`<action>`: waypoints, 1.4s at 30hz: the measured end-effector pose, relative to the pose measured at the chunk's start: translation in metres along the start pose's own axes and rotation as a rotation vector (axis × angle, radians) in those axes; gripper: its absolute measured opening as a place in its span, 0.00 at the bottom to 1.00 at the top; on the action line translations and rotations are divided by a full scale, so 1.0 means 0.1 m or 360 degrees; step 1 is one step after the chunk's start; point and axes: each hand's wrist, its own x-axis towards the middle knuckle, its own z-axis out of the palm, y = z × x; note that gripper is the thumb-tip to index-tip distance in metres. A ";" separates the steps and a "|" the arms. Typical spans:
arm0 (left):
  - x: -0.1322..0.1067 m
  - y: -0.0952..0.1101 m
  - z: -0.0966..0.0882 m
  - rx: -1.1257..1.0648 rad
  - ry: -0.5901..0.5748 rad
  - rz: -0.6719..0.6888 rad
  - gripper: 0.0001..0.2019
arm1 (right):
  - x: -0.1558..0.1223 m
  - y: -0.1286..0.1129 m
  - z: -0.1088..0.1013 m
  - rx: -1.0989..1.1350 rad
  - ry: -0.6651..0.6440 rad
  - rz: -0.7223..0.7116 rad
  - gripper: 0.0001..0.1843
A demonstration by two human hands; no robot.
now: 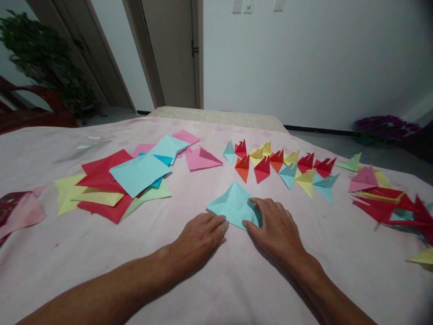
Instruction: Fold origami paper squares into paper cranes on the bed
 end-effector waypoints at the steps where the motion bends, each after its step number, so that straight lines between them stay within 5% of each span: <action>1: 0.00 0.03 0.01 0.0029 -0.0007 -0.0014 0.13 | 0.01 0.01 0.01 0.0004 0.0021 -0.0010 0.29; 4: -0.01 0.07 0.04 0.0074 -0.0046 -0.0068 0.14 | 0.04 0.04 0.03 0.0018 0.0058 0.0010 0.36; 10: -0.02 0.03 0.09 0.0059 -0.0023 -0.0135 0.18 | 0.10 0.07 0.05 -0.0011 0.0030 0.0100 0.34; 18: 0.00 -0.06 0.00 0.0196 -0.0055 -0.0259 0.20 | 0.06 0.04 -0.04 0.0059 -0.0247 0.0360 0.35; 30: -0.01 0.02 0.01 0.0013 -0.0199 -0.0134 0.30 | 0.07 0.15 -0.12 0.0259 -0.0387 0.0371 0.34; 34: 0.01 0.02 0.02 -0.0037 -0.0221 -0.0130 0.30 | 0.21 0.29 -0.09 0.0517 -0.0422 0.0310 0.24; 42: 0.06 0.00 -0.04 -0.0110 -0.0367 -0.0170 0.28 | 0.70 0.31 0.21 0.1463 -0.0471 0.0554 0.29</action>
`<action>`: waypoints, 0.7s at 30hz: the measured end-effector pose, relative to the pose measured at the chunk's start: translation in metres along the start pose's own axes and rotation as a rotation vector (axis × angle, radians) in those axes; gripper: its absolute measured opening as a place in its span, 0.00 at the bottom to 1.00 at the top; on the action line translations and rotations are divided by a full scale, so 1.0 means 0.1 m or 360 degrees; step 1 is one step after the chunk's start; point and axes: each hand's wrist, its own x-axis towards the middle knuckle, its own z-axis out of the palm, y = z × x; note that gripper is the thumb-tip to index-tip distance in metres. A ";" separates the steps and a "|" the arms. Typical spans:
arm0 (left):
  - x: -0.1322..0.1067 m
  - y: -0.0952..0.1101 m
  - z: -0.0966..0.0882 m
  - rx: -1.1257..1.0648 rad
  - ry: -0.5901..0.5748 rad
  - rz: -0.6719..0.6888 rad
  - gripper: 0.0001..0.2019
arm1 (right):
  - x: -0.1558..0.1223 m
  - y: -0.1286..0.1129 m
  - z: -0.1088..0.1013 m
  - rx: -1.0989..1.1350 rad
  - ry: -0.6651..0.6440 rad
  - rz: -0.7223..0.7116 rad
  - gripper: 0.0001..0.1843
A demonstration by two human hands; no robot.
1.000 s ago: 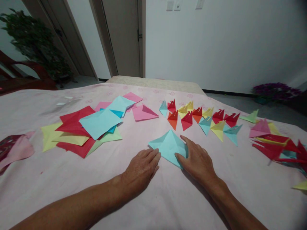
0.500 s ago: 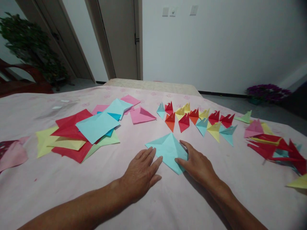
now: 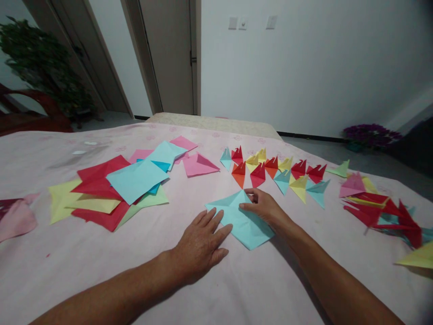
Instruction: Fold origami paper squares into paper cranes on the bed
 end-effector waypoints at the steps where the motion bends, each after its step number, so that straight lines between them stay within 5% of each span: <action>1: 0.00 -0.01 -0.01 -0.0017 0.0001 -0.0003 0.28 | 0.03 -0.01 0.03 -0.0014 0.0009 -0.0004 0.28; 6: 0.00 -0.04 0.01 -0.0039 0.0024 -0.0022 0.26 | 0.06 -0.02 0.08 -0.0400 0.0135 -0.0098 0.19; 12: 0.00 -0.05 0.04 0.0013 0.0048 -0.0057 0.28 | 0.06 0.03 0.01 -0.0469 -0.0083 -0.0162 0.13; 21: 0.01 -0.04 0.03 0.0068 0.0095 -0.0107 0.26 | 0.04 0.05 0.02 -0.0346 -0.0194 -0.0849 0.14</action>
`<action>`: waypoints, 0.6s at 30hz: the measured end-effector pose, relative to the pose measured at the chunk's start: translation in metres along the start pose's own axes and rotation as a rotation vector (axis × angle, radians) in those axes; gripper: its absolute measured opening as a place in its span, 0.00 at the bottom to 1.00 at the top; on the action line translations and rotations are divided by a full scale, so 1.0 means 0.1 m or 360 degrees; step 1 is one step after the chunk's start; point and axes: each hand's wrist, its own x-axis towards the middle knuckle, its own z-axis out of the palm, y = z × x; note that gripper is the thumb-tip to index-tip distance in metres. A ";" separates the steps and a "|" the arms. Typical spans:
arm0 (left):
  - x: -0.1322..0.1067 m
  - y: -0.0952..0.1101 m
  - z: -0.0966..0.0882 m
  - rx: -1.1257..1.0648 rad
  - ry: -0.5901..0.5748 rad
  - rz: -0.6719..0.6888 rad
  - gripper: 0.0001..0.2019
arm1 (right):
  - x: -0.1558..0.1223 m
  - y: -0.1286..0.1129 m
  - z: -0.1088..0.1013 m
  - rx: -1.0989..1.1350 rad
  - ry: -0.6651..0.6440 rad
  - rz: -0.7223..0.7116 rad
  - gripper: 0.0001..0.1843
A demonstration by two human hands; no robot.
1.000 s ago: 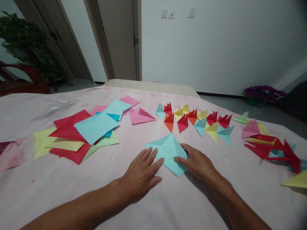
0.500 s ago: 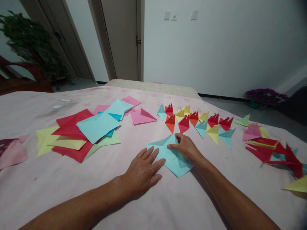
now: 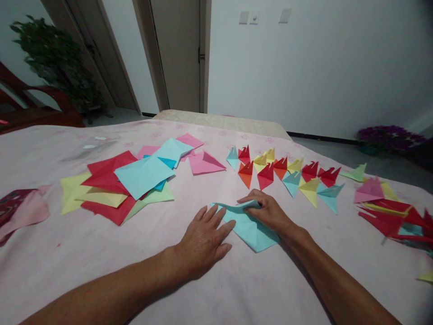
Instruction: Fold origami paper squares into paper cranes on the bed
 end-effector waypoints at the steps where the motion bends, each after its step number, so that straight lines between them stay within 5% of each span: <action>1: 0.00 0.00 0.00 0.0006 0.0007 -0.0012 0.26 | 0.00 0.01 0.00 0.0011 -0.0002 -0.0045 0.14; 7: 0.01 -0.01 -0.02 0.0033 0.0034 -0.0046 0.25 | -0.03 0.00 -0.05 -0.0241 -0.0066 -0.0322 0.12; 13: 0.01 -0.01 -0.05 0.0084 0.0084 -0.0055 0.22 | -0.08 -0.11 -0.09 -0.0729 -0.0122 -0.0632 0.20; 18: 0.00 -0.01 -0.06 0.0110 0.0085 -0.0066 0.21 | -0.13 -0.10 -0.09 -0.0942 -0.0215 -0.0679 0.24</action>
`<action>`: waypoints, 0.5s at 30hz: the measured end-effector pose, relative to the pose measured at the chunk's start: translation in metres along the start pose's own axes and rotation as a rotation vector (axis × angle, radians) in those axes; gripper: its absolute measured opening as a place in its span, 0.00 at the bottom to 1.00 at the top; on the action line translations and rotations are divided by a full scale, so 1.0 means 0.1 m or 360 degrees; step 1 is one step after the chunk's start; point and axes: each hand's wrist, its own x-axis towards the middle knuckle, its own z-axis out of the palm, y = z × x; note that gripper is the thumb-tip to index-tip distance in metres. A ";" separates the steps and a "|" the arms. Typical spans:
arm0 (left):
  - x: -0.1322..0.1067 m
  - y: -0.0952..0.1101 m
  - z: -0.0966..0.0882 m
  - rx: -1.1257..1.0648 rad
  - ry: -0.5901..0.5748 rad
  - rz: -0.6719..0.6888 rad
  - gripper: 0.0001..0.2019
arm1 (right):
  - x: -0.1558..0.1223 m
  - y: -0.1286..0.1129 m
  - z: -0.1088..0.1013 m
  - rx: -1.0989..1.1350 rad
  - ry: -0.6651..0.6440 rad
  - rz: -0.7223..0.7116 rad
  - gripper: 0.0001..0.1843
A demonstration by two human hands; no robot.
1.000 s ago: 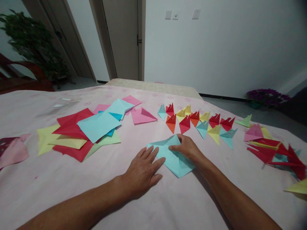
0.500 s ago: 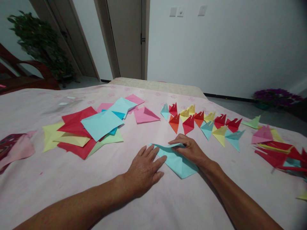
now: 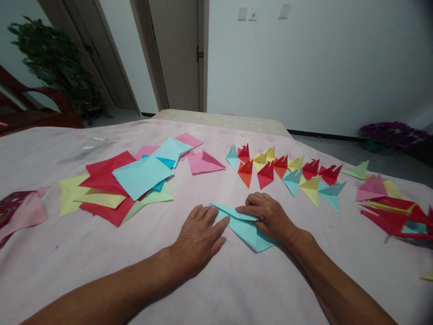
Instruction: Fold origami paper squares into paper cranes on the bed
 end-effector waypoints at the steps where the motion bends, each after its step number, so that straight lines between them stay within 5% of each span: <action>1: 0.00 0.00 0.00 0.0004 0.0001 -0.0002 0.21 | -0.01 0.00 0.00 -0.0018 -0.0010 0.0003 0.24; 15: 0.01 -0.09 -0.01 0.0002 0.0030 0.0058 0.26 | -0.06 0.00 0.05 -0.0046 -0.0011 -0.0024 0.29</action>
